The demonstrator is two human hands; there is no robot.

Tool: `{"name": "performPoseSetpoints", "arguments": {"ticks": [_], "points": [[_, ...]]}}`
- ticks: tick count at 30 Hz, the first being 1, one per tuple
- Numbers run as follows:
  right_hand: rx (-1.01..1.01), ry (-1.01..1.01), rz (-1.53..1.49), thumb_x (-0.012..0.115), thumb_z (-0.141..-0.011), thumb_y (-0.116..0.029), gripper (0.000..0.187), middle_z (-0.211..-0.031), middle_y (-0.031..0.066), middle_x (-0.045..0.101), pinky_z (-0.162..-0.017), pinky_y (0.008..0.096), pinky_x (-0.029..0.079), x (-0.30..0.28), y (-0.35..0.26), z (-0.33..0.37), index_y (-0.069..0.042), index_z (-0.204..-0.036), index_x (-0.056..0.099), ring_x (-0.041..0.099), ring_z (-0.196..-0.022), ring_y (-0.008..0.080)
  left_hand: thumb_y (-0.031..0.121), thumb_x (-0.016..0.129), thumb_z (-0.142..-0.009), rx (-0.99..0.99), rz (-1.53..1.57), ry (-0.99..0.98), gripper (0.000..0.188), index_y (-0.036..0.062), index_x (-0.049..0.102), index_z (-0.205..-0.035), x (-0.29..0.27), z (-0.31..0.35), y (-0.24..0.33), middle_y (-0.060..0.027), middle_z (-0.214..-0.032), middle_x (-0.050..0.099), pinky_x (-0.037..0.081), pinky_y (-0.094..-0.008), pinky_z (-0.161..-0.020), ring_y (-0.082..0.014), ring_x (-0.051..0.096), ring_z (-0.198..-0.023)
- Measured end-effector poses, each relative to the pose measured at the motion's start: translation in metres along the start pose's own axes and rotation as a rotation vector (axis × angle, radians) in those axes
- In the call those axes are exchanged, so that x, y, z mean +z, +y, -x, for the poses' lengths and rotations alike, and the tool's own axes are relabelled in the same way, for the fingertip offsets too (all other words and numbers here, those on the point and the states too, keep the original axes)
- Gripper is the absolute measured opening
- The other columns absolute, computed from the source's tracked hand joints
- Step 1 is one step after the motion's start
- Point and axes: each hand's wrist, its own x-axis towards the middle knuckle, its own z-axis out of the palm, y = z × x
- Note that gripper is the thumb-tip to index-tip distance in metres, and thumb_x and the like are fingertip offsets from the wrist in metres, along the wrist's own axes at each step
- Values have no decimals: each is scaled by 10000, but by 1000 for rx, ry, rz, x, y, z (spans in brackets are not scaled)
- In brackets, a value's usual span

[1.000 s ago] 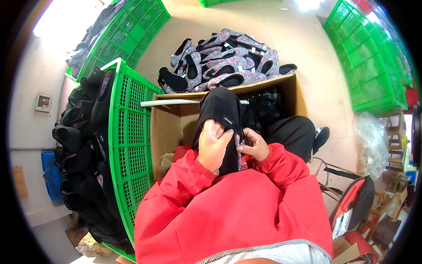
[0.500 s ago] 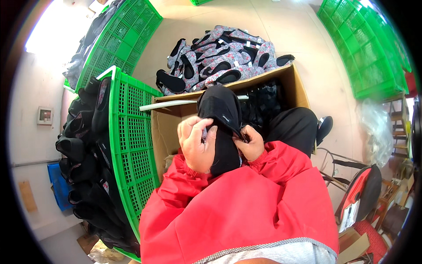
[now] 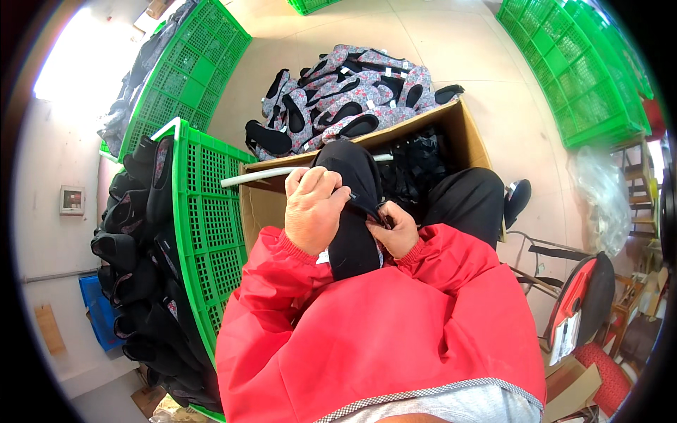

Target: The person sits on the floor in a warehouse and sews the straps onto black slipper soles using a needle and thread. They pick up a sole from a cardboard box, stitch the strap attachment points, and place the finished slipper into a green plastic crate.

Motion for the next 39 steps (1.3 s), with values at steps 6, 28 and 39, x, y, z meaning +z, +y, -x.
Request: {"name": "performPoseSetpoints", "arguments": {"ticks": [6,28,39], "points": [[45,-42,-17,767,-800,-37,207,-713,-47,490,-567,230,377,-5,-7,-1,-60,-806,561,441,-634,42,29,703,-738,-169,200,11,109,57,621,-803,8,0,0,-57,-898,571,425,-387,-854,-284,556,-917],[-133,-229,671,579,-948,-453,429,-1068,157,688,-805,428,510,-8,-91,-38,-88,-1171,555,658,-981,364,2,664,-813,-335,582,1,110,24,564,-852,28,-3,-29,-101,-826,562,443,-361,-769,-300,550,-849],[-71,-177,657,653,-925,-311,286,-894,120,705,-736,360,506,0,-99,-41,-65,-1068,630,686,-839,282,-1,666,-803,-350,598,35,112,29,567,-846,35,-2,-28,-97,-818,555,442,-358,-765,-297,547,-847]]}}
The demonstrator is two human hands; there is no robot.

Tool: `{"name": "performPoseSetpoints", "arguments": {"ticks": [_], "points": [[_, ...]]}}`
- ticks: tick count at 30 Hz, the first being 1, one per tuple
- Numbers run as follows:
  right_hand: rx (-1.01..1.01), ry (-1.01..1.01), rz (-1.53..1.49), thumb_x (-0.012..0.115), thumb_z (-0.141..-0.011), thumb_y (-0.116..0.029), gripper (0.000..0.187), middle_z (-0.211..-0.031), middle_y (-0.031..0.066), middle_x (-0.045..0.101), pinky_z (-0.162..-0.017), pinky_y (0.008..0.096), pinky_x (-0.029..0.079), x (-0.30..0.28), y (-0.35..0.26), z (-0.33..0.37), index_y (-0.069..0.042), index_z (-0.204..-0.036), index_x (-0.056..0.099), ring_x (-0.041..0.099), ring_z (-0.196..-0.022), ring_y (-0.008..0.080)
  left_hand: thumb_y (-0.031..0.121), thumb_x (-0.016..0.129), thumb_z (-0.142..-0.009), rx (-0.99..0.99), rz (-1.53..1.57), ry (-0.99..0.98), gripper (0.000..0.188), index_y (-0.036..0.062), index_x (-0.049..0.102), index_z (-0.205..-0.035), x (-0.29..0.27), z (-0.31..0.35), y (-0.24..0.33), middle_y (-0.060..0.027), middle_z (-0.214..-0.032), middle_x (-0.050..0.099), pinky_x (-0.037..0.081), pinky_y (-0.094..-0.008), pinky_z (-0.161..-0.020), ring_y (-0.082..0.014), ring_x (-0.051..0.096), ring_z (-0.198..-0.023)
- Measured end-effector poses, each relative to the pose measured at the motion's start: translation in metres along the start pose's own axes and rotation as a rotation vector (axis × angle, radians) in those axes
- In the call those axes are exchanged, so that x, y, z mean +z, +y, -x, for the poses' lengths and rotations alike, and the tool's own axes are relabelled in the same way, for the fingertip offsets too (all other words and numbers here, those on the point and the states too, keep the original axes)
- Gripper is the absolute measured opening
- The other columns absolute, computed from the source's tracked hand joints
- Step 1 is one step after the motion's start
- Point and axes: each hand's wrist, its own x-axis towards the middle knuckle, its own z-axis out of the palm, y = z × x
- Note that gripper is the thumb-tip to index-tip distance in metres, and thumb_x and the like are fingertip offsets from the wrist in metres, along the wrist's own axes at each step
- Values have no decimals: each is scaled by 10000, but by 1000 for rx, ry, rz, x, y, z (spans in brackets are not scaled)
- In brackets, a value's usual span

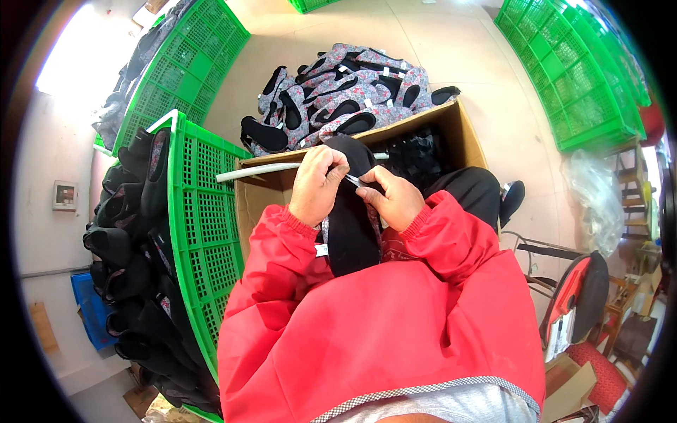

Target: The person sits on the floor in a warehouse and sews the straps onto black slipper soles using a needle and thread. They pick up a sole from a cardboard box, stitch the strap attachment points, and place the finished slipper into a green plastic crate.

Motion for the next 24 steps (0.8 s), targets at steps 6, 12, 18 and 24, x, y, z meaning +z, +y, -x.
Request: {"name": "performPoseSetpoints", "arguments": {"ticks": [6,12,18,24], "points": [[63,-26,-148,661,-925,-199,185,-782,69,666,-672,306,487,2,3,-2,-44,-1023,635,646,-710,176,-1,663,-807,29,-19,28,106,31,568,-840,2,-1,0,-97,-816,563,443,-360,-763,-299,553,-834],[-40,14,-588,677,-888,-44,172,-975,30,657,-820,251,482,7,24,12,9,-1048,638,608,-910,97,16,650,-872,-190,82,234,57,32,596,-866,-13,11,-6,-98,-797,599,475,-309,-676,-235,599,-725],[-50,-264,-1036,665,-940,-89,298,-1058,72,628,-905,280,471,2,70,55,4,-1198,547,598,-955,120,26,654,-821,-129,-548,225,105,54,641,-921,-55,55,-49,-100,-824,638,487,-413,-788,-321,609,-839],[-5,-522,-1076,706,-926,-169,366,-1047,95,639,-882,301,495,1,79,73,-5,-1215,553,623,-969,151,24,718,-737,-3,-368,12,114,60,701,-844,-61,99,-1,-99,-861,669,502,-384,-766,-295,619,-839]]}}
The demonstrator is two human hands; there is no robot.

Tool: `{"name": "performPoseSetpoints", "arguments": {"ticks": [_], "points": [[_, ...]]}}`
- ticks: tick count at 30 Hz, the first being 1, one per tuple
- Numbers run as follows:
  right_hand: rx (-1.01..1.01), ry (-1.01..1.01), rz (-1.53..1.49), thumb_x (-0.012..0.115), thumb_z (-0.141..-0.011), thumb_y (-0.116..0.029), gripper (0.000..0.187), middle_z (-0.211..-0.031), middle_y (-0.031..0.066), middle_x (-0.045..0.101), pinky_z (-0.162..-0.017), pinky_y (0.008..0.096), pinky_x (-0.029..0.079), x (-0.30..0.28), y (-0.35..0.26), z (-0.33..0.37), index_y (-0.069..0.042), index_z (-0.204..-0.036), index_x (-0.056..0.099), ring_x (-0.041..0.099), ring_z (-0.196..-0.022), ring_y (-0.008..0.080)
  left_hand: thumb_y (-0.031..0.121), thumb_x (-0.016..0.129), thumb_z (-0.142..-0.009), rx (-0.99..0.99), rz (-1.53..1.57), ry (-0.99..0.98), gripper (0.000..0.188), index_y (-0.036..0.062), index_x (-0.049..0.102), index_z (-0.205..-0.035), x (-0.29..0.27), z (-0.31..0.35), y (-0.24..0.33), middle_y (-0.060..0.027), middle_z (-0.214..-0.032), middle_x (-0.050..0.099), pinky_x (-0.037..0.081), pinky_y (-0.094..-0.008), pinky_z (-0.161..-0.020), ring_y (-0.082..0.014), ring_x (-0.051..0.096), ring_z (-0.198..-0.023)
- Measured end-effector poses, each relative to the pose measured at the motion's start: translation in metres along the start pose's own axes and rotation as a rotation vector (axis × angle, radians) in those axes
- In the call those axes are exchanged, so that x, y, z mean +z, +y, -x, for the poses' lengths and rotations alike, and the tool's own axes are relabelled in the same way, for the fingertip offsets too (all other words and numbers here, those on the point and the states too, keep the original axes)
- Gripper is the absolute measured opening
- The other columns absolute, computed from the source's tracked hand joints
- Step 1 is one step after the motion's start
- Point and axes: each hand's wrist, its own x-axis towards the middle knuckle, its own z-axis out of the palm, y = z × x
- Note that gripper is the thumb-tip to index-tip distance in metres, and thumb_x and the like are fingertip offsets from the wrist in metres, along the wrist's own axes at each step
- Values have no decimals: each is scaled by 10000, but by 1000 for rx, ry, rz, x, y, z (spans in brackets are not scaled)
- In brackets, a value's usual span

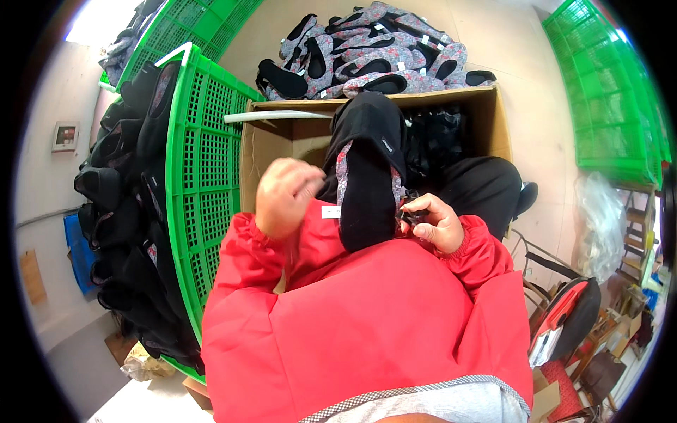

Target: The person sits on the floor in a warehouse and sews the straps onto black slipper soles using a needle and thread. They pick up a sole from a cardboard box, stitch the strap attachment points, and place the finished slipper into a green plastic crate.

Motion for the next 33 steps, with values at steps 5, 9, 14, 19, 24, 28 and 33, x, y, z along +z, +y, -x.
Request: {"name": "performPoseSetpoints", "arguments": {"ticks": [5,9,14,19,24,28,33], "points": [[-67,-143,104,701,-923,-126,355,-1058,106,642,-863,301,505,10,-11,-10,-1,-1222,555,634,-972,159,130,819,-654,31,133,-109,204,72,692,-803,8,40,38,-42,-788,651,491,-366,-716,-256,608,-755],[-33,-200,211,671,-923,-52,327,-1098,107,637,-866,289,506,18,-15,-20,-2,-1227,561,642,-982,155,116,833,-664,-180,101,-75,270,65,652,-856,21,61,56,-59,-834,637,482,-374,-721,-276,589,-806],[132,-129,216,700,-906,-54,349,-1102,75,645,-861,267,504,39,-13,-28,-13,-1230,576,623,-992,119,80,800,-702,-320,54,8,249,49,604,-852,36,68,61,-74,-837,617,473,-387,-746,-299,574,-813],[157,-57,375,738,-895,-146,317,-1052,39,647,-832,260,489,50,-15,-43,-15,-1158,619,602,-942,94,-16,700,-818,-271,138,-11,167,24,548,-871,41,79,52,-80,-848,593,467,-342,-742,-245,564,-792],[121,-7,503,739,-894,-178,296,-990,33,657,-834,268,490,53,-11,-53,-20,-1120,632,610,-924,108,-45,591,-928,-591,627,221,121,25,503,-880,54,101,44,-59,-817,578,466,-273,-707,-142,544,-745],[101,-58,709,748,-874,-186,307,-985,75,679,-835,286,499,58,-19,-57,-23,-1110,637,652,-918,158,-41,631,-909,-648,597,264,124,19,522,-904,54,107,41,-55,-808,589,476,-261,-686,-120,547,-719],[159,-196,1001,724,-865,-271,326,-957,130,696,-792,349,518,71,-40,-68,-43,-1075,623,684,-901,277,-27,675,-887,-747,760,321,143,24,551,-938,50,110,41,-31,-836,591,482,-240,-704,-95,562,-748]]}}
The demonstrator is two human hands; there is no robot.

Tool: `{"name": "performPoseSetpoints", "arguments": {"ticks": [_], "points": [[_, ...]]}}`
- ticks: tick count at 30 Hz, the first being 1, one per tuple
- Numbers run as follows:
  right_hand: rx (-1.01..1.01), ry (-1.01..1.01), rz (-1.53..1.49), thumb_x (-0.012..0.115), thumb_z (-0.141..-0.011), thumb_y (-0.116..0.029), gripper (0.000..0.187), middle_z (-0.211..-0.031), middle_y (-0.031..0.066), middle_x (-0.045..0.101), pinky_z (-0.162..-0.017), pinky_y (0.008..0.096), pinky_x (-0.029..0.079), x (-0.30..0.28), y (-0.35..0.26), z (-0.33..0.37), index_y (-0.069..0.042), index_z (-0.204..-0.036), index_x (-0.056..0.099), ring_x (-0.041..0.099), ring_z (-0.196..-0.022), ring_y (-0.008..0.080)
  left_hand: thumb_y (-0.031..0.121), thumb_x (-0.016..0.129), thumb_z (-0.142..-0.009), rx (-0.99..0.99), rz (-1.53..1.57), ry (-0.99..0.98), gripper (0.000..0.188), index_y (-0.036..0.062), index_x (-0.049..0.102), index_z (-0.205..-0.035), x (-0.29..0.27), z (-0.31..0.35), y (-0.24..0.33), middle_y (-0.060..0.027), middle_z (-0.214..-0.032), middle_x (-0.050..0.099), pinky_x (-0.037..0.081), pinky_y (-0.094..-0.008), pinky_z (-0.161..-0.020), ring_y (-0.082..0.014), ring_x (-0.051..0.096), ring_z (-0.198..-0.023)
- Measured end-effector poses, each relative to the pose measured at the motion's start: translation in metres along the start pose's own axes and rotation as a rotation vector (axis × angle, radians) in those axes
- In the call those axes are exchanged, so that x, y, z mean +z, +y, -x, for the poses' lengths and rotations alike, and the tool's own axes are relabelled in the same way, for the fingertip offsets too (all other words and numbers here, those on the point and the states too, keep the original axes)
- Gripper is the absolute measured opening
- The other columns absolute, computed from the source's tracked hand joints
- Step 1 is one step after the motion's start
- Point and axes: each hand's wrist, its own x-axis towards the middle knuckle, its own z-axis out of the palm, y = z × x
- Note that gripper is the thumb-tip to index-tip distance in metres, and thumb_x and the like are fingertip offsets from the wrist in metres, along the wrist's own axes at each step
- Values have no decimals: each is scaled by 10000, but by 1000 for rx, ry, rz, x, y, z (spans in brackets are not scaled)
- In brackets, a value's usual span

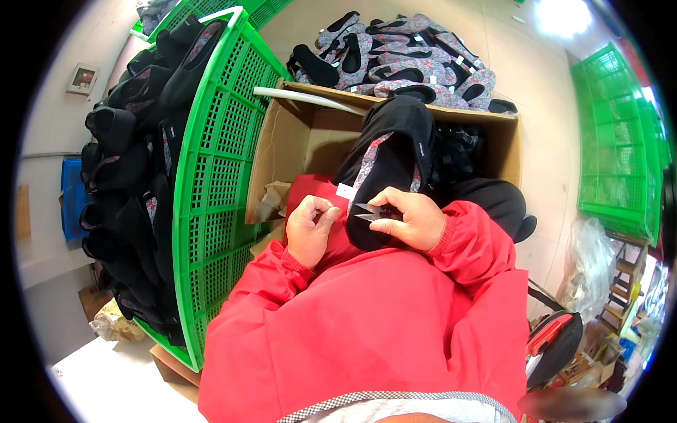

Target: The person sits on the floor in a warehouse and sews the straps onto black slipper soles using a needle and thread. They pick up a sole from a cardboard box, stitch the strap attachment points, and place the finished slipper into a green plastic crate.

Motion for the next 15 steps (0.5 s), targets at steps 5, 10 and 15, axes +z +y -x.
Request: {"name": "performPoseSetpoints", "arguments": {"ticks": [5,10,15], "points": [[-17,-89,314,710,-853,-288,313,-915,159,692,-721,420,512,-3,-13,-15,-57,-1026,589,674,-852,344,-32,686,-872,-5,86,48,155,14,572,-966,3,3,6,-28,-858,580,488,-240,-721,-97,579,-765],[20,-200,618,685,-862,-330,353,-807,164,683,-663,471,505,5,-34,-27,-51,-1035,556,666,-765,372,-44,694,-846,200,-205,24,190,4,578,-988,6,2,16,-37,-847,569,486,-244,-694,-114,578,-737],[24,-216,666,673,-869,-331,377,-770,177,677,-635,482,504,14,-40,-32,-21,-1041,545,667,-737,383,-90,658,-881,199,-171,-41,210,14,551,-1029,5,3,16,-9,-928,535,466,-205,-746,-67,532,-809]]}}
